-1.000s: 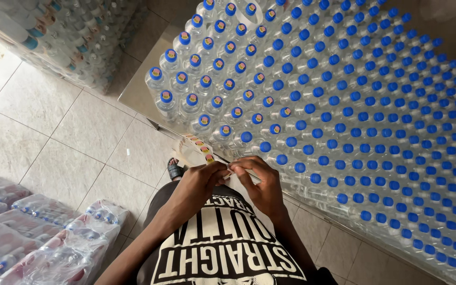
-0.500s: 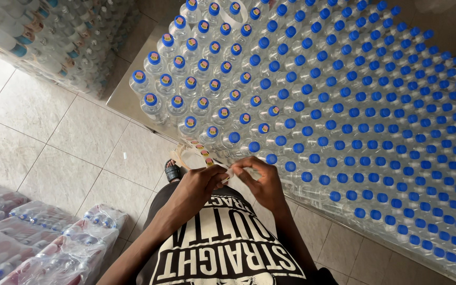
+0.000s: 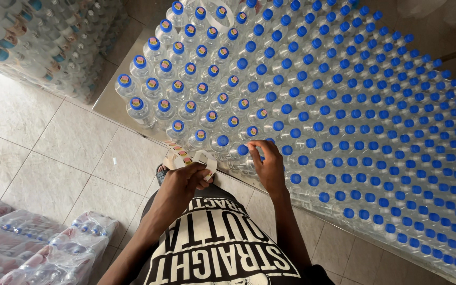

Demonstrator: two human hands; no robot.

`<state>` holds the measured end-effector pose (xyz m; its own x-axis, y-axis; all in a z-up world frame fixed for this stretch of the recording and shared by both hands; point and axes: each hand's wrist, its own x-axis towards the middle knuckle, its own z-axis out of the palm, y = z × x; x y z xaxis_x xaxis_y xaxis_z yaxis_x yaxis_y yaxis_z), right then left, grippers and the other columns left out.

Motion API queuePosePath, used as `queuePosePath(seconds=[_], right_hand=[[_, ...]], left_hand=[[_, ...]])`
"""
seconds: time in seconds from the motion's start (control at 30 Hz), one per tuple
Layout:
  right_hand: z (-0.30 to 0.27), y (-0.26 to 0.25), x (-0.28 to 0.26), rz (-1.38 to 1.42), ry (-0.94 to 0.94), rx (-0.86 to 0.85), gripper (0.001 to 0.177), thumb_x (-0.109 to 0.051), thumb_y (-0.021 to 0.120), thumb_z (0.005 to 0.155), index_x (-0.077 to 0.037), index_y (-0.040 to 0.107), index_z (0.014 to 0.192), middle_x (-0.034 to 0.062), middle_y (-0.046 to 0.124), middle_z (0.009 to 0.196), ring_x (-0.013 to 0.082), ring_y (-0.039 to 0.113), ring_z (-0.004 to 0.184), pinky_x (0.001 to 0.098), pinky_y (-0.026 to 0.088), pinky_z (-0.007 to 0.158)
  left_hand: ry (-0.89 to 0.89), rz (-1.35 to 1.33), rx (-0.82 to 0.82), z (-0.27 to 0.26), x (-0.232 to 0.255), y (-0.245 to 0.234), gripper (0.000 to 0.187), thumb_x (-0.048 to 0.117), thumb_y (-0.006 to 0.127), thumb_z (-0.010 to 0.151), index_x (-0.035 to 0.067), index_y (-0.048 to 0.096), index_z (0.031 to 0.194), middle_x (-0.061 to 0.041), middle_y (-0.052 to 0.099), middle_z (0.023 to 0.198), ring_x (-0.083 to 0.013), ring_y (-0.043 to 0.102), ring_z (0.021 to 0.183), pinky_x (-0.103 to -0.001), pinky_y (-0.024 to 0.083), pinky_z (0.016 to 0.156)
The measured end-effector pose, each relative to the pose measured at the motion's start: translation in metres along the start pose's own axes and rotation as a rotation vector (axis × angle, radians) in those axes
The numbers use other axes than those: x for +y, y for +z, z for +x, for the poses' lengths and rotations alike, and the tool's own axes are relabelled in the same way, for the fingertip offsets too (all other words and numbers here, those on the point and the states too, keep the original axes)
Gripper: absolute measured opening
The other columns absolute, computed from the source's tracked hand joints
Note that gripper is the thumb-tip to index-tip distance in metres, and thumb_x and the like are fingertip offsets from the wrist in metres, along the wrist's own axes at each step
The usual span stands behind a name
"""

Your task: The person stands at a table covered with rows of water bottles and applies small round stickers to the blue caps. They peel stickers from a sheet and press them onto the bottle tops one by one, moving systematically across the table.

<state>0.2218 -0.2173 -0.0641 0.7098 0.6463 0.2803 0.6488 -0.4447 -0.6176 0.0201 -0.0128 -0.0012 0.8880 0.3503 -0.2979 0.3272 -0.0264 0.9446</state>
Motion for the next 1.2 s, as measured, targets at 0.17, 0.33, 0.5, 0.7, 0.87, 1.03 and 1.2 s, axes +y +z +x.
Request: queuePosePath(seconds=[0.17,0.33,0.5,0.7,0.87,1.03,1.2], right_hand=[[-0.001,0.002,0.004,-0.046,-0.073,-0.003,0.008,-0.014,0.074,0.109,-0.011,0.079,0.114,0.0024,0.079,0.103,0.0234,0.076,0.099,0.0385,0.059,0.095],[-0.001,0.003,0.006,-0.095,-0.166,-0.002,0.007,-0.014,0.075,0.107,-0.013,0.078,0.113,-0.0003,0.079,0.104,0.0208,0.076,0.100,0.0360,0.059,0.094],[-0.007,0.005,0.014,-0.042,-0.186,-0.046,0.016,-0.015,0.075,0.106,-0.014,0.081,0.120,0.0008,0.078,0.114,0.0230,0.074,0.115,0.0377,0.057,0.102],[-0.028,0.000,0.000,-0.459,-0.370,-0.057,0.029,-0.024,0.062,0.113,-0.014,0.074,0.138,0.0104,0.071,0.130,0.0322,0.066,0.130,0.0453,0.052,0.108],[-0.035,-0.017,-0.024,-0.613,-0.284,-0.111,0.043,-0.025,0.055,0.114,-0.013,0.060,0.155,0.0145,0.066,0.137,0.0363,0.061,0.135,0.0500,0.049,0.109],[-0.033,-0.017,-0.054,-0.136,-0.187,0.025,0.037,-0.016,0.067,0.109,-0.004,0.069,0.143,0.0142,0.069,0.138,0.0362,0.065,0.130,0.0493,0.050,0.111],[-0.024,-0.006,-0.093,0.097,-0.314,0.066,0.035,-0.018,0.086,0.094,-0.007,0.079,0.127,0.0102,0.076,0.128,0.0331,0.073,0.118,0.0486,0.060,0.104]], left_hand=[[-0.015,0.012,-0.020,0.000,0.008,0.000,0.019,0.013,0.063,0.109,0.006,0.080,0.112,-0.018,0.085,0.081,-0.0313,0.088,0.082,-0.041,0.067,0.081],[-0.035,0.009,-0.033,0.003,0.008,-0.001,0.018,0.014,0.063,0.109,0.007,0.080,0.113,-0.017,0.086,0.082,-0.0294,0.088,0.083,-0.039,0.066,0.081],[-0.051,0.009,-0.046,0.005,0.005,-0.001,0.019,0.013,0.063,0.109,0.008,0.080,0.114,-0.017,0.086,0.081,-0.0289,0.089,0.084,-0.038,0.067,0.081],[-0.058,0.029,-0.040,0.006,0.010,-0.001,0.020,0.018,0.064,0.109,0.007,0.081,0.114,-0.018,0.086,0.082,-0.0293,0.088,0.083,-0.039,0.066,0.080],[-0.068,0.038,-0.034,0.009,0.014,0.001,0.022,0.022,0.066,0.109,0.006,0.080,0.115,-0.016,0.087,0.079,-0.0270,0.088,0.079,-0.037,0.066,0.078],[-0.113,-0.008,-0.011,0.013,0.021,0.005,0.023,0.027,0.070,0.107,0.008,0.082,0.113,-0.014,0.086,0.076,-0.0237,0.088,0.076,-0.034,0.065,0.078],[-0.072,-0.040,-0.091,0.010,0.036,0.012,0.026,0.029,0.068,0.107,0.010,0.084,0.112,-0.016,0.087,0.078,-0.0273,0.089,0.081,-0.038,0.066,0.082]])
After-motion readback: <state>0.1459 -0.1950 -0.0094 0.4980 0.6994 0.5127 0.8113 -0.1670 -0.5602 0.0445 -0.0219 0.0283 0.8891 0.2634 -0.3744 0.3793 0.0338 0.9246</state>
